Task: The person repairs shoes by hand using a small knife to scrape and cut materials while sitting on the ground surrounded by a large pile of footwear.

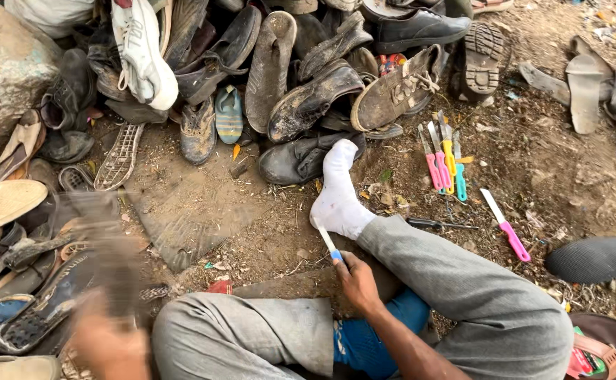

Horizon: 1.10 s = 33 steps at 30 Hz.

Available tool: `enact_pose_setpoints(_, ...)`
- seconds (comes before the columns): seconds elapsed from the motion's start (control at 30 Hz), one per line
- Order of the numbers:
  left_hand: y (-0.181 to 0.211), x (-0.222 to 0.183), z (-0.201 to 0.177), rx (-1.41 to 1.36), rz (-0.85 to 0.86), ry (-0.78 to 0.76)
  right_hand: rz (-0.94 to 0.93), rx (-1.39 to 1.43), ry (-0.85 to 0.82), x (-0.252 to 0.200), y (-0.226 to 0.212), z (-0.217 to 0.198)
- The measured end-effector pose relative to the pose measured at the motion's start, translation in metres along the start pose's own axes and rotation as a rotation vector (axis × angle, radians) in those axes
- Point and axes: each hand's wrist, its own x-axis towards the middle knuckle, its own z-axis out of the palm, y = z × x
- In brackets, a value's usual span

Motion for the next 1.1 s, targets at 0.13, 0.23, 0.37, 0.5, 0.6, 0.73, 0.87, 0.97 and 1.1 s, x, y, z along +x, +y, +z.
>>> enact_pose_setpoints(0.13, 0.014, 0.011, 0.051, 0.044, 0.221, 0.29, -0.359, -0.122, 0.064, 0.003, 0.025, 0.034)
enact_pose_setpoints(0.23, -0.038, 0.044, 0.132, 0.258, 0.684, -0.141, -0.351, -0.244, 0.009, -0.002, 0.03, 0.042)
enact_pose_setpoints(0.37, -0.1, 0.134, 0.263, 0.555, 0.185, -0.055, -0.158, -0.183, -0.124, -0.006, 0.02, 0.036)
enact_pose_setpoints(0.5, -0.113, 0.171, 0.312, 0.821, 0.335, 0.04, -0.151, -0.152, -0.099, -0.003, 0.011, 0.033)
enact_pose_setpoints(0.6, -0.089, 0.141, 0.311, 0.751, 0.151, 0.005, -0.176, -0.168, -0.116, -0.005, 0.011, 0.03)
enact_pose_setpoints(0.73, -0.05, 0.078, 0.28, 0.723, 0.126, 0.112, -0.076, -0.083, -0.157, 0.0, 0.016, 0.028)
enact_pose_setpoints(0.87, 0.025, 0.092, 0.185, 1.0, 0.386, 0.123, -0.073, 0.081, -0.133, 0.004, 0.028, 0.037)
enact_pose_setpoints(0.97, 0.065, 0.111, 0.143, 1.072, 0.412, -0.16, -0.248, 0.119, -0.008, 0.007, 0.032, 0.038)
enact_pose_setpoints(1.1, 0.043, 0.149, 0.166, 1.095, 0.896, -0.309, -0.23, 0.029, -0.022, 0.0, 0.034, 0.036)
